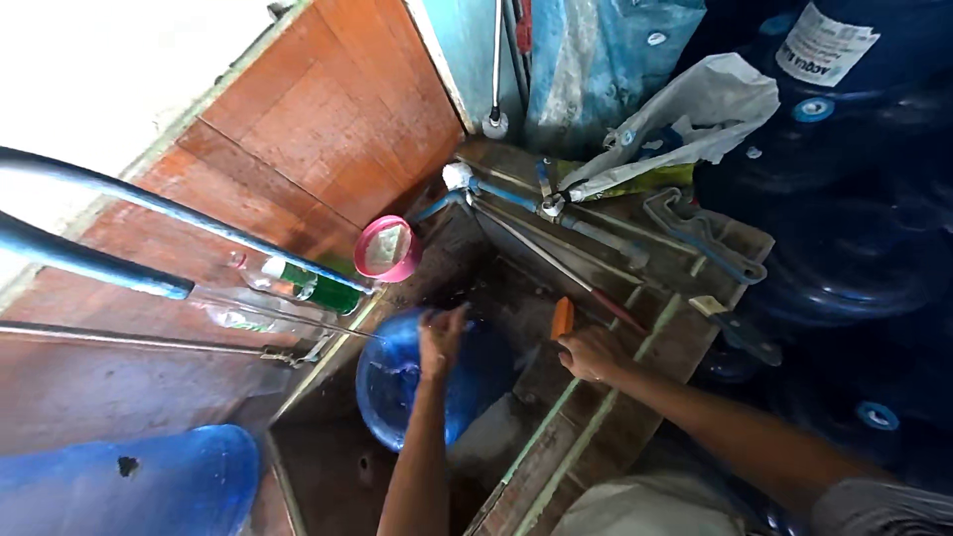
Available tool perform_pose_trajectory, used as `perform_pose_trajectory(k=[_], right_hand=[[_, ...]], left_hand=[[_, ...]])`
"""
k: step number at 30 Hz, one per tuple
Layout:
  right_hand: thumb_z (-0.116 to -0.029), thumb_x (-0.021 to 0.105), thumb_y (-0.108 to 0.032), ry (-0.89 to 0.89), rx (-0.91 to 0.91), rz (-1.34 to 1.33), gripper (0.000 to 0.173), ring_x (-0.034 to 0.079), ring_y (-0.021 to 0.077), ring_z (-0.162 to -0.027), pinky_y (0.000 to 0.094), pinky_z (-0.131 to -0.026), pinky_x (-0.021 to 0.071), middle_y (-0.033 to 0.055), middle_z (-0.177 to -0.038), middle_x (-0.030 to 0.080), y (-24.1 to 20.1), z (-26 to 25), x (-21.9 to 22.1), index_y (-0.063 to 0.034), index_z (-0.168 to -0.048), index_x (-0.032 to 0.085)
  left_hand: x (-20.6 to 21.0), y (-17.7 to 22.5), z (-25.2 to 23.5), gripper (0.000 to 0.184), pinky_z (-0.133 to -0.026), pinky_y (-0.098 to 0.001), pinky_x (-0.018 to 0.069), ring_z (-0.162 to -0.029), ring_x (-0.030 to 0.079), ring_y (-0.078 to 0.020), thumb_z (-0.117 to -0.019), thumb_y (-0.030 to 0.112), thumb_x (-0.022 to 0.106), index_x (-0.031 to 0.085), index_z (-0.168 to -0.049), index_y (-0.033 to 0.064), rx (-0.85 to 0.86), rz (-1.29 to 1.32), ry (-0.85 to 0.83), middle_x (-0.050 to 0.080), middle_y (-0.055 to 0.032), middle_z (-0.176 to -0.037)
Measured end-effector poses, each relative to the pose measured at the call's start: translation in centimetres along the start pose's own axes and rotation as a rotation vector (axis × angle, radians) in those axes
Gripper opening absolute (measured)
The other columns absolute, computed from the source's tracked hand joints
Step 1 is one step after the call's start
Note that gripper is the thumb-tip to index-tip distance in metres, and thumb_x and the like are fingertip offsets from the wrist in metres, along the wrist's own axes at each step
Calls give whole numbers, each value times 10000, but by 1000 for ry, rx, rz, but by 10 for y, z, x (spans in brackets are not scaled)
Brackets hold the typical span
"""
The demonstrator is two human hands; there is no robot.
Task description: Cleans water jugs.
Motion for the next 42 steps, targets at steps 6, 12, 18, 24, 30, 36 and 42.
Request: perform_pose_trajectory(k=[6,12,18,24,30,36,42], right_hand=[[-1084,423,-358,-21,5,3,451,594,405,-1259,578,-1077,410,226,-1303,653,0,0,0,-56,-1359,613],[-1078,438,-358,-30,24,2,450,596,411,-1253,591,-1067,415,226,-1302,653,-2,1,-3,-67,-1381,599],[-1077,437,-355,-18,20,1,461,585,412,-1274,593,-1082,402,235,-1326,641,-1,-3,1,-65,-1399,593],[-1067,515,-271,127,50,-199,392,600,374,-1269,543,-1100,425,226,-1322,649,0,-8,-2,-25,-1348,634],[-937,621,-116,754,-690,-337,317,685,361,-1138,484,-964,567,246,-1258,676,-121,-2,-36,47,-1192,712],[-1067,475,-434,222,-907,271,570,348,360,-1513,557,-1254,185,192,-1577,454,-282,-82,-43,-66,-1501,516],[-1092,417,-465,-94,-434,197,582,540,403,-1340,602,-1104,393,263,-1381,600,-349,-140,-69,26,-1318,633]], left_hand=[[43,17,77,599,-1122,-669,329,-1353,469,-528,-938,397,635,613,-1374,-13,295,-262,-3,452,-297,-1522],[-44,-62,68,548,-1129,-781,162,-1450,380,-495,-1048,349,483,518,-1477,10,-126,-626,289,465,-262,-1534],[-61,-64,-5,643,-1183,-717,109,-1532,211,-461,-1065,463,479,472,-1489,-20,-515,-418,198,353,-272,-1600],[-2,-9,28,925,-1197,-690,152,-1524,172,-517,-843,448,776,391,-1546,-13,-223,-432,117,192,-334,-1639],[28,15,96,713,-1210,-672,160,-1529,275,-414,-858,141,771,495,-1509,46,-83,-324,-89,339,-237,-1624],[31,-1,162,559,-1049,-785,322,-1356,534,-436,-802,116,783,691,-1346,212,34,-400,214,580,-132,-1474],[-9,-46,184,480,-1082,-758,306,-1360,474,-537,-869,298,715,686,-1177,-69,-307,-172,500,556,-300,-1421]])
Point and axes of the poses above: each hand's wrist, its own z-axis away from the middle knuckle, its own x-axis out of the palm, y = z × x, the point moved 4 cm from there along -z, towards the middle knuckle
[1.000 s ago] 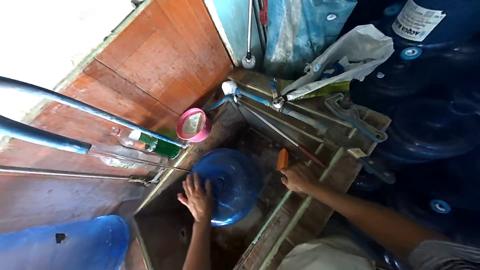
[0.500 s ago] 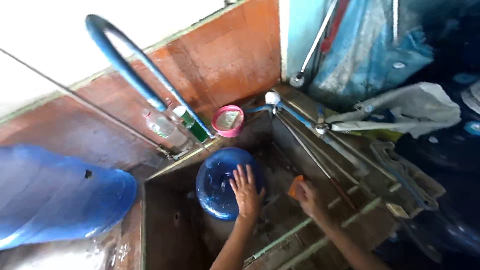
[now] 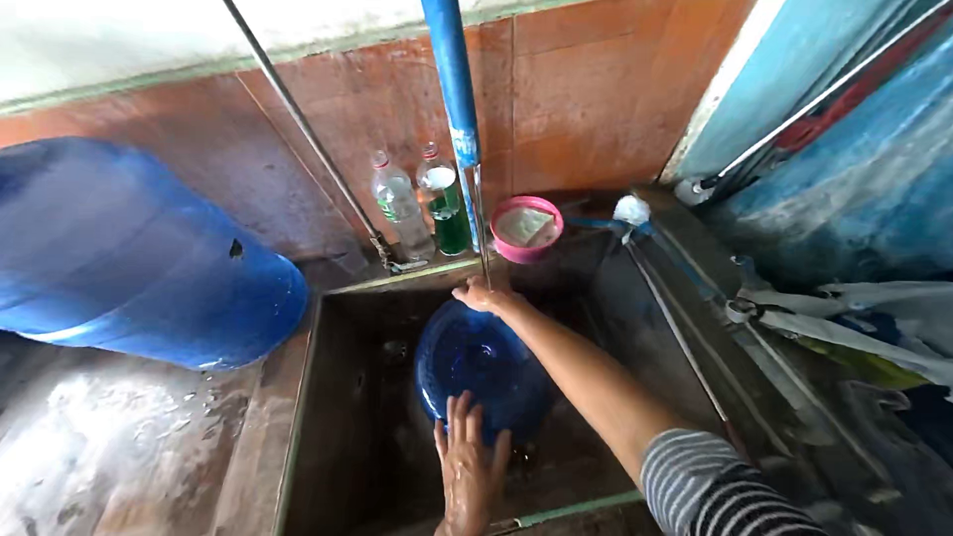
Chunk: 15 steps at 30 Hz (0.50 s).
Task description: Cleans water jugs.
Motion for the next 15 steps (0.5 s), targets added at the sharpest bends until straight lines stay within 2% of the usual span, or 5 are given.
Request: perform_pose_trajectory(k=[3,6,9,12,15], right_hand=[[-1109,318,-484,-38,-12,-63,621,543,391,-1341,594,-1102,396,255,-1387,598,10,7,6,7,-1364,598],[-1110,358,-449,54,-68,-255,576,547,357,-1343,552,-1120,406,230,-1441,561,45,38,26,-21,-1464,507],[-1081,437,-483,147,-41,-328,630,544,341,-1359,530,-1130,425,213,-1510,509,91,91,48,-25,-1513,458],[-1070,532,-359,15,-65,-240,467,614,408,-1219,576,-1050,450,276,-1298,633,135,139,51,38,-1294,636],[-1045,564,-262,165,-23,-109,385,590,406,-1267,573,-1085,444,254,-1346,614,186,164,9,10,-1301,659]], left_hand=[[-4,-25,-25,706,-1134,-762,197,-1445,332,-559,-935,396,655,515,-1430,-88,-208,-34,15,337,-356,-1568],[-1,-30,-56,798,-1130,-802,94,-1511,212,-529,-970,509,569,422,-1517,-52,-295,-86,-8,257,-328,-1622],[6,-15,-98,812,-1155,-770,97,-1519,177,-533,-991,522,555,382,-1537,-53,-284,-87,-29,237,-319,-1633],[24,12,-142,831,-1173,-731,132,-1514,162,-548,-990,500,592,366,-1520,-98,-283,-51,-26,217,-350,-1624],[35,35,-177,808,-1205,-652,184,-1510,232,-504,-977,425,657,373,-1500,-122,-208,-28,-133,252,-356,-1606]])
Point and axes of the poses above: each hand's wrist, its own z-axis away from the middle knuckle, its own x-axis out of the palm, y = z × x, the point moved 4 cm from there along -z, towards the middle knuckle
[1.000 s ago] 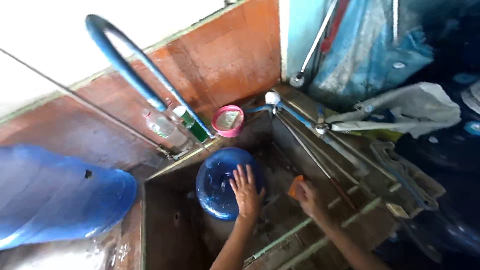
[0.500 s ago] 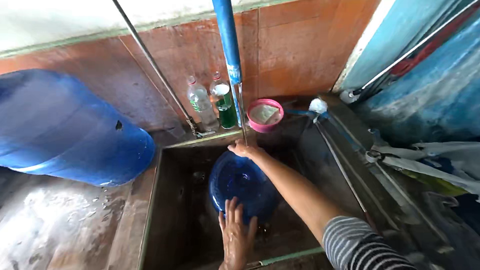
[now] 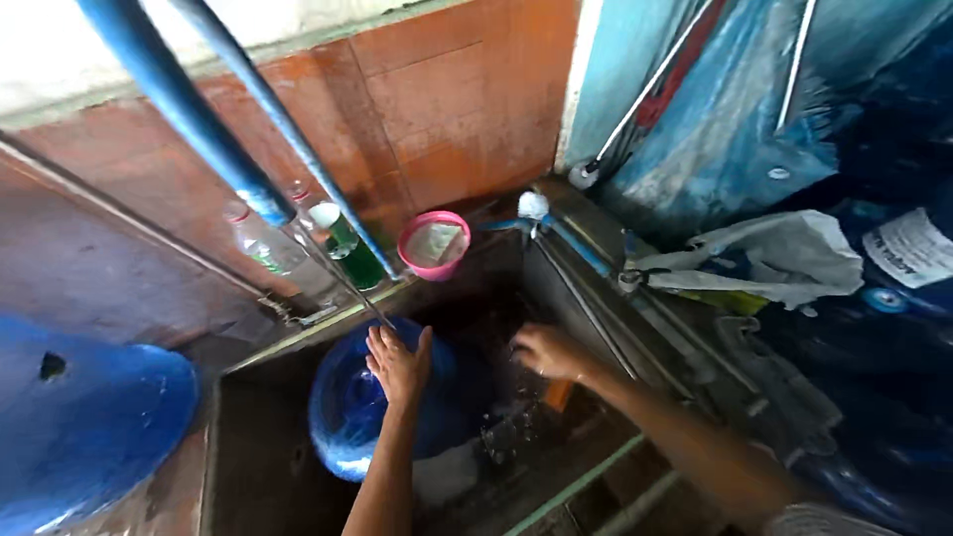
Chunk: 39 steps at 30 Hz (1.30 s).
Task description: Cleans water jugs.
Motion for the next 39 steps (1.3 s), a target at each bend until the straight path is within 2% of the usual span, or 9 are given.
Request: perform_pose_trajectory(k=[4,7,11,15,20,24,29,33,39], right_hand=[[-1081,505,-171,364,154,71,362,585,434,-1281,590,-1094,433,272,-1388,593,65,4,-93,45,-1348,617],[-1081,496,-161,499,274,134,346,588,462,-1264,644,-1054,440,275,-1393,588,121,7,-131,50,-1319,630],[-1056,546,-146,552,254,183,325,553,453,-1321,646,-1079,427,253,-1451,557,171,15,-135,55,-1290,650],[-1051,551,-133,696,163,130,280,593,451,-1271,656,-1033,458,234,-1419,590,190,21,-131,35,-1218,700],[-1067,517,-156,786,278,219,292,610,533,-1156,692,-983,447,336,-1204,642,208,43,-119,95,-1131,652],[-1081,492,-229,788,453,121,403,530,550,-1263,694,-1062,379,370,-1313,569,174,39,-107,125,-1237,605],[-1026,615,-265,424,-229,-215,436,584,336,-1311,475,-1136,448,239,-1396,600,18,-53,-12,61,-1316,623],[-1099,468,-299,-109,-357,-764,486,540,242,-1367,398,-1177,387,202,-1471,559,-101,-129,83,12,-1470,510],[-1123,390,-312,-193,-94,-561,475,432,339,-1461,550,-1227,266,202,-1533,505,-48,-211,191,-22,-1468,540]], left_hand=[[10,10,0,665,-1194,-596,278,-1471,363,-447,-966,362,665,497,-1457,-54,327,-37,-193,342,-282,-1602],[-6,-14,4,707,-1167,-716,197,-1488,269,-524,-986,486,606,506,-1463,-26,116,-190,-31,298,-332,-1600],[-7,-30,29,715,-1129,-783,143,-1507,197,-545,-1037,529,477,384,-1577,71,27,-306,-73,258,-276,-1644],[-8,-43,65,734,-1113,-805,136,-1483,274,-544,-937,569,554,542,-1481,78,253,-280,67,353,-276,-1601],[-47,-133,58,861,-1063,-710,375,-1364,448,-530,-960,544,657,336,-1565,22,-493,51,99,446,-354,-1479],[-50,-179,76,795,-1074,-663,398,-1329,506,-474,-984,457,657,323,-1577,46,-515,282,111,486,-323,-1462],[-52,-203,85,619,-910,-511,553,-1069,660,-312,-1042,390,572,399,-1499,11,-626,561,30,633,-250,-1247],[-57,-218,92,542,-831,-465,572,-1004,669,-273,-1074,361,509,388,-1510,62,-719,636,-50,644,-215,-1218],[-46,-281,128,571,-912,-458,559,-1087,647,-245,-1098,413,393,332,-1541,57,-808,691,-43,617,-201,-1284]])
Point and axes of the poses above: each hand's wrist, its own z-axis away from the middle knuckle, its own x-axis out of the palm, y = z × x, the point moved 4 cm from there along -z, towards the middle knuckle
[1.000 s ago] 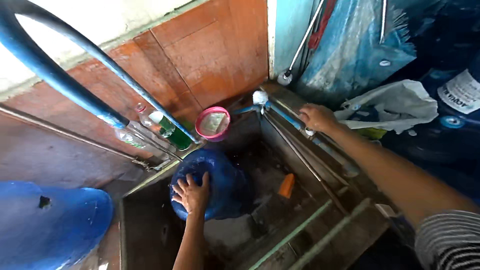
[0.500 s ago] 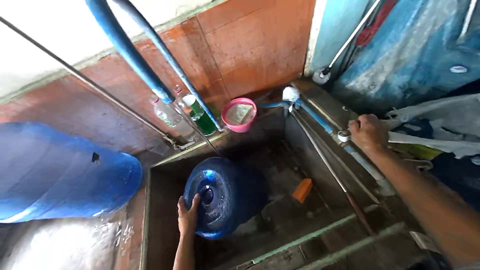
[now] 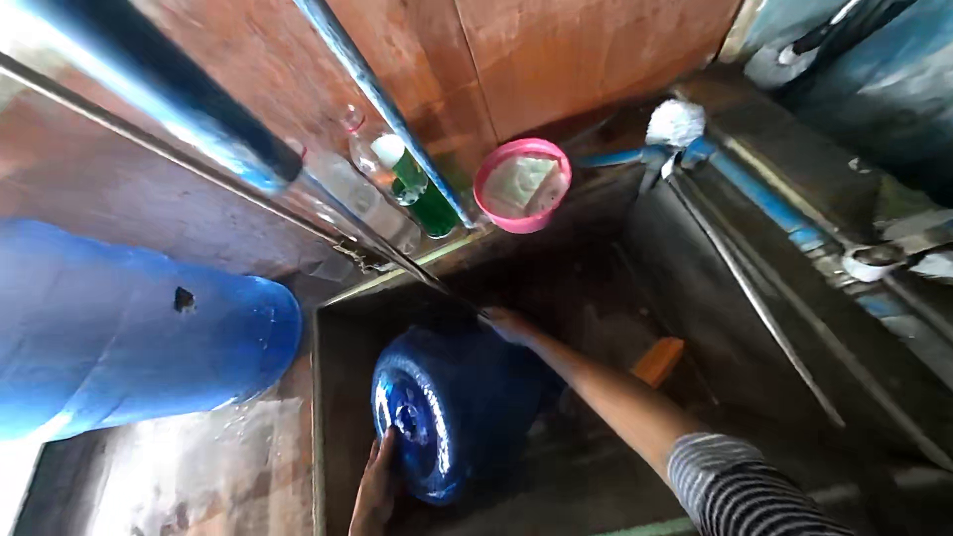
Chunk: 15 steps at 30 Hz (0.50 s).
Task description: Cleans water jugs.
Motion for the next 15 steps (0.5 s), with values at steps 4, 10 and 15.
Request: perform_pose_trajectory(k=[4,10,15], right_hand=[[-1091,474,-411,110,248,-310,568,414,291,-1475,473,-1229,317,190,-1576,448,100,7,-14,-37,-1518,465],[-1085,417,-503,220,415,-570,625,321,249,-1529,505,-1243,275,126,-1646,359,109,53,-9,-113,-1574,406],[-1091,345,-535,213,358,-733,633,436,253,-1447,519,-1172,384,138,-1584,438,66,90,-8,-123,-1569,394]], left_hand=[[-6,-17,7,555,-905,-376,580,-1051,668,-145,-1095,430,342,375,-1494,46,-12,77,-54,660,-108,-1218],[-1,10,21,523,-847,-325,600,-964,692,-103,-1074,414,362,452,-1412,25,35,99,-65,701,-64,-1109],[-19,100,71,532,-820,-308,607,-924,694,-90,-1031,427,463,492,-1379,26,224,4,-24,710,-36,-1056]])
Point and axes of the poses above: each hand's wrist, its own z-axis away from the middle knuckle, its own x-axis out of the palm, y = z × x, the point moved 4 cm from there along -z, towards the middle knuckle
